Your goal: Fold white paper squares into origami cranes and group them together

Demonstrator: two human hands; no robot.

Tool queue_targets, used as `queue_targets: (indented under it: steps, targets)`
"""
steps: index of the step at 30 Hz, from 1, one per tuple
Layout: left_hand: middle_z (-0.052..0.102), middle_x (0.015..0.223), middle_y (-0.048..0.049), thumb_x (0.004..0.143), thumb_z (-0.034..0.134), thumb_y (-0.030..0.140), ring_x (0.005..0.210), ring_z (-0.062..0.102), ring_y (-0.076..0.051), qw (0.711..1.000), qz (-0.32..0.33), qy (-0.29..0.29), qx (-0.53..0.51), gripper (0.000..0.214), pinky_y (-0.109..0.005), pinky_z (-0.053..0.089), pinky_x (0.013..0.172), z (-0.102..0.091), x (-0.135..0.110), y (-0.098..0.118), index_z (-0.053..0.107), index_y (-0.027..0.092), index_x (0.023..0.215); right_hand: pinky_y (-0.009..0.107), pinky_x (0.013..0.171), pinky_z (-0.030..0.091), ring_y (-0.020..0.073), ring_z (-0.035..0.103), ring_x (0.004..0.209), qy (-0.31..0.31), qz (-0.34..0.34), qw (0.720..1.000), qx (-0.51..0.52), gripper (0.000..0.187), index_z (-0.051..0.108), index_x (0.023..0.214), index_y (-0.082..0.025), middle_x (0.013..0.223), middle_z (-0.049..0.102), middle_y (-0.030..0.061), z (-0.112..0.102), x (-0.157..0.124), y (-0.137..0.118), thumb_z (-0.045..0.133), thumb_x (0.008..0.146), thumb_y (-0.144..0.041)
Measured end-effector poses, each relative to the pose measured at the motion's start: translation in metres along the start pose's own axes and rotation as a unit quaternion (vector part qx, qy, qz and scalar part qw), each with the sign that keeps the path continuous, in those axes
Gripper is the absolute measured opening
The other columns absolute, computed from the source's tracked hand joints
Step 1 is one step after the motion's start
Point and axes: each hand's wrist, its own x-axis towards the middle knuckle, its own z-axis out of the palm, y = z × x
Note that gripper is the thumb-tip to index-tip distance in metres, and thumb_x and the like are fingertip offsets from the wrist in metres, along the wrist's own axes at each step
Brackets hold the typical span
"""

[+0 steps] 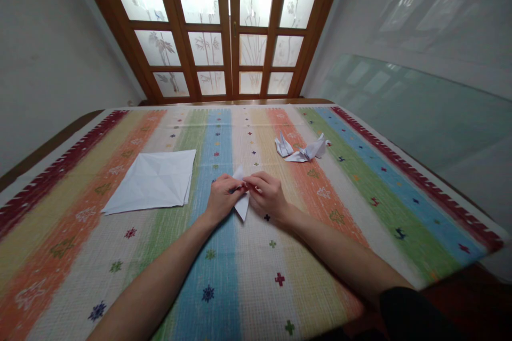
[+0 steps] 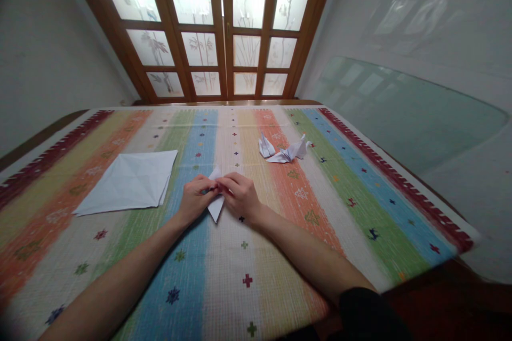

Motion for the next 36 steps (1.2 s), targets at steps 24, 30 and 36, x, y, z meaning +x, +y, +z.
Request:
queue_targets:
  steps: [24,30,36]
  targets:
    - [0.068,0.063,0.0005,0.078,0.070,0.023,0.065,0.058,-0.015,0.992,0.045,0.042,0.112,0.006,-0.029,0.045,0.068,0.001,-0.002,-0.010,0.076,0.023,0.076,0.028,0.072,0.053,0.0153,0.066,0.077,-0.001,-0.052,0.998,0.022,0.017,0.069,0.083,-0.021,0.081,0.071,0.0038,0.000,0.002,0.008,0.056,0.086,-0.012]
    - [0.070,0.066,-0.0009,0.080,0.070,0.032,0.065,0.060,-0.016,0.992,0.068,0.035,0.102,0.010,-0.031,0.046,0.069,-0.001,0.000,-0.012,0.076,0.023,0.080,0.028,0.071,0.053,0.0153,0.066,0.075,0.011,-0.057,0.998,-0.004,0.020,0.069,0.083,-0.021,0.080,0.071,0.0043,-0.002,0.002,0.008,0.053,0.087,-0.010]
    - [0.073,0.068,-0.0026,0.085,0.064,0.035,0.065,0.061,-0.017,0.988,0.111,0.036,0.103,0.018,-0.032,0.045,0.069,-0.001,-0.001,-0.011,0.075,0.023,0.077,0.029,0.072,0.054,0.0156,0.068,0.077,0.014,-0.051,0.999,0.004,0.022,0.072,0.083,-0.023,0.082,0.073,0.0037,-0.003,0.002,0.007,0.055,0.084,-0.009]
